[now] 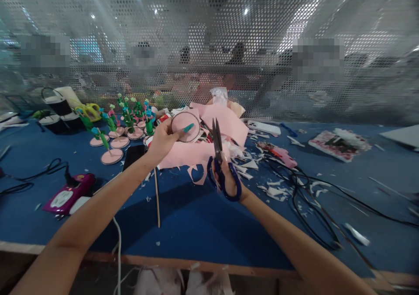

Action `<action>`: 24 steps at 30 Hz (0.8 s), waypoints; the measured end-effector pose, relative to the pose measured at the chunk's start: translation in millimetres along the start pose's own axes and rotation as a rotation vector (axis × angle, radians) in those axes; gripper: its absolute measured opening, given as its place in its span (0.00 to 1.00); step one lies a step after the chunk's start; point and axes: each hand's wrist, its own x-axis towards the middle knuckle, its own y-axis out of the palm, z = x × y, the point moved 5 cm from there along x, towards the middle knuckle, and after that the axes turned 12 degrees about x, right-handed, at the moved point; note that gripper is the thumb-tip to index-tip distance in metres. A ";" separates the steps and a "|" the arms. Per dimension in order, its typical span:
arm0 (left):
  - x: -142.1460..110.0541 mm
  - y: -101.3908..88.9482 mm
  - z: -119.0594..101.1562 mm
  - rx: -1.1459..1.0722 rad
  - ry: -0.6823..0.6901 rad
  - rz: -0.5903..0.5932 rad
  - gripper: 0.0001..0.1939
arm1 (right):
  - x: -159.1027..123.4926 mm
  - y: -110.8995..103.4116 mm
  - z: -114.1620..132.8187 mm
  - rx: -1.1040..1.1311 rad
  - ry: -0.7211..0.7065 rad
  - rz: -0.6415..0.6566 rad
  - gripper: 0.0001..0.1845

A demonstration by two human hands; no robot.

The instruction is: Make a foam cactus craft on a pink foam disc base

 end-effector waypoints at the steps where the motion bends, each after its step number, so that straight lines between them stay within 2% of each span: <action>1: -0.9 1.7 -0.7 -0.023 -0.008 0.009 0.23 | -2.9 1.7 1.5 -0.052 -0.020 0.009 0.32; 6: -6.9 10.0 -1.8 -0.141 -0.094 0.053 0.27 | -9.3 9.1 14.1 -0.257 -0.098 0.075 0.30; 13: -9.0 9.7 -3.2 -0.048 -0.048 0.041 0.23 | -6.6 6.8 19.7 -0.441 -0.217 0.065 0.29; 24: -11.4 11.1 -5.9 -0.006 -0.018 0.057 0.22 | -8.2 7.9 22.4 -0.463 -0.232 0.057 0.29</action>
